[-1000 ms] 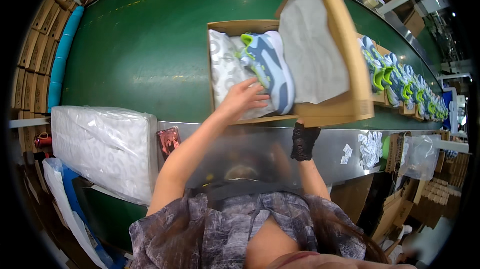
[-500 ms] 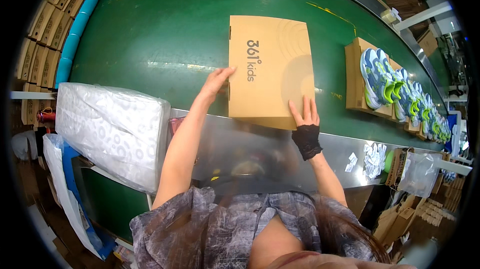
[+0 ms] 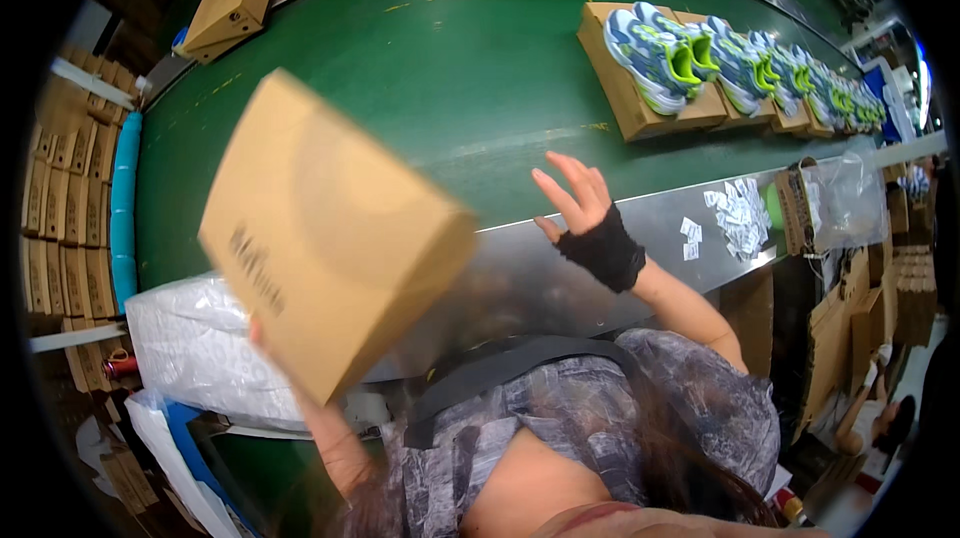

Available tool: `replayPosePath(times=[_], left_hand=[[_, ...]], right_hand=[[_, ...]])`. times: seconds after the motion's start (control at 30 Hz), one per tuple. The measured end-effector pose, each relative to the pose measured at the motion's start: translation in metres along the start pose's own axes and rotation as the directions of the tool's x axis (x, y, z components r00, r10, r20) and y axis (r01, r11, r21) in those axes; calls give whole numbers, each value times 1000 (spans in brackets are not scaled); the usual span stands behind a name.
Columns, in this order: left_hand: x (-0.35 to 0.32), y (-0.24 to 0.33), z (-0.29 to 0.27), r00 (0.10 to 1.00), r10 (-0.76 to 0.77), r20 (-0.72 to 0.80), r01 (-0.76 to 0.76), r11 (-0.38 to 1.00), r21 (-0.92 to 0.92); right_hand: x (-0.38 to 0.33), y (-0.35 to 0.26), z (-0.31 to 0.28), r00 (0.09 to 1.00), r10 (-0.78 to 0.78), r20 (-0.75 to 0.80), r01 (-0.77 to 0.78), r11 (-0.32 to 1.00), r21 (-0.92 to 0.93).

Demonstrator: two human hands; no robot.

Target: The person repeatedly packs pairs of blue and green sneakers into cardboard boxes. They place tissue paper into each box, insert the shoes, fold the paper over, close the box, and move it aside before repeating the process with the next pair.

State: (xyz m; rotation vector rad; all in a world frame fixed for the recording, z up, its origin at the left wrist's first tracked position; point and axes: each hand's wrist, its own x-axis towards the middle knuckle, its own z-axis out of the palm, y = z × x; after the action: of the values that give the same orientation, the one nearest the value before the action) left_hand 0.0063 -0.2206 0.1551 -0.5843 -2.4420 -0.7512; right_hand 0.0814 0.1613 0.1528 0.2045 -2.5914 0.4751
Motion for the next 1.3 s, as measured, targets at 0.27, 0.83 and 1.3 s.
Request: replayPosePath(times=[0.27, 0.83, 1.3], left_hand=[[-153, -35, -138, 577, -697, -426, 469, 710, -525], [-163, 22, -39, 224, -940, 257, 657, -49, -752], [-10, 200, 215, 501, -117, 857, 510, 840, -183]], right_hand=[[-6, 171, -39, 978, 165, -126, -202, 903, -379], [5, 246, -78, 967, 210, 144, -180, 963, -199], [-64, 72, -28, 784, -409, 468, 99, 826, 555]])
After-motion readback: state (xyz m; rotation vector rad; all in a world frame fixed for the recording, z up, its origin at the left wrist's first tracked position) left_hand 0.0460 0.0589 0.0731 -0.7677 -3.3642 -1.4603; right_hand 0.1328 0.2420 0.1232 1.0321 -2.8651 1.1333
